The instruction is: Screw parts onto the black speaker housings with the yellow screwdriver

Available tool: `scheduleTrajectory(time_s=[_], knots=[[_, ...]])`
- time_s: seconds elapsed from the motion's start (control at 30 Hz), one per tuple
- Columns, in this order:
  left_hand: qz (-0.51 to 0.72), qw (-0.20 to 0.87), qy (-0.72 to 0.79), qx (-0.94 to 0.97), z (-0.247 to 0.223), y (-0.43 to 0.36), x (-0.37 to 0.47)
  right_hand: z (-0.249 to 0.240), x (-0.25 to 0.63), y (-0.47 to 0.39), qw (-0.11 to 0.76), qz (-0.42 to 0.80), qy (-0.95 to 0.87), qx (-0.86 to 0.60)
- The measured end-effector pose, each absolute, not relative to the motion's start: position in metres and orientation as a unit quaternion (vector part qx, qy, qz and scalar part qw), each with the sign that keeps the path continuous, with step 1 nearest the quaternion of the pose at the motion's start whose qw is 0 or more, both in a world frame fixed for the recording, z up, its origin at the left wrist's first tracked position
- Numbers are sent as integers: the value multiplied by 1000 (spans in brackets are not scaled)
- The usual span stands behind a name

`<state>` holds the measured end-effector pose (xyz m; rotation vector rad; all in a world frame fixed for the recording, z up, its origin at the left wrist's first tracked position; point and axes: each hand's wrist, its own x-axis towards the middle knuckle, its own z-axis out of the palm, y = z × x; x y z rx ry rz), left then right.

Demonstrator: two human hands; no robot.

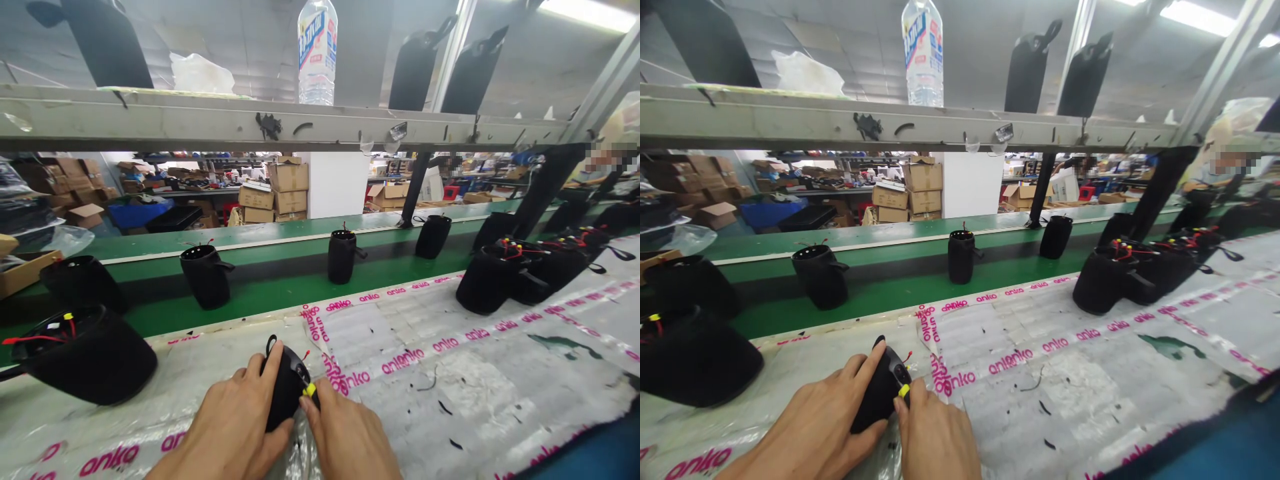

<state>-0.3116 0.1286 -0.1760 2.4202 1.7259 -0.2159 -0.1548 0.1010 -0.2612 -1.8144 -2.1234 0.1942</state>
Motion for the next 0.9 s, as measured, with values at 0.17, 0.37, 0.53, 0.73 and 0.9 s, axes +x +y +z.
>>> scheduleTrajectory(time_s=[0.17,0.37,0.53,0.73,0.9], knots=[[-72,62,579,810,-180,129,-310,-265,-156,100,166,78,-742,-645],[-80,63,578,810,-178,130,-309,-267,-155,101,166,69,-744,-644],[-72,55,576,813,-179,128,-309,-263,-159,98,164,58,-731,-660],[-99,49,586,803,-185,126,-305,-260,-156,97,117,52,-742,-658],[-121,46,586,800,-187,128,-302,-251,-151,99,91,66,-754,-647]])
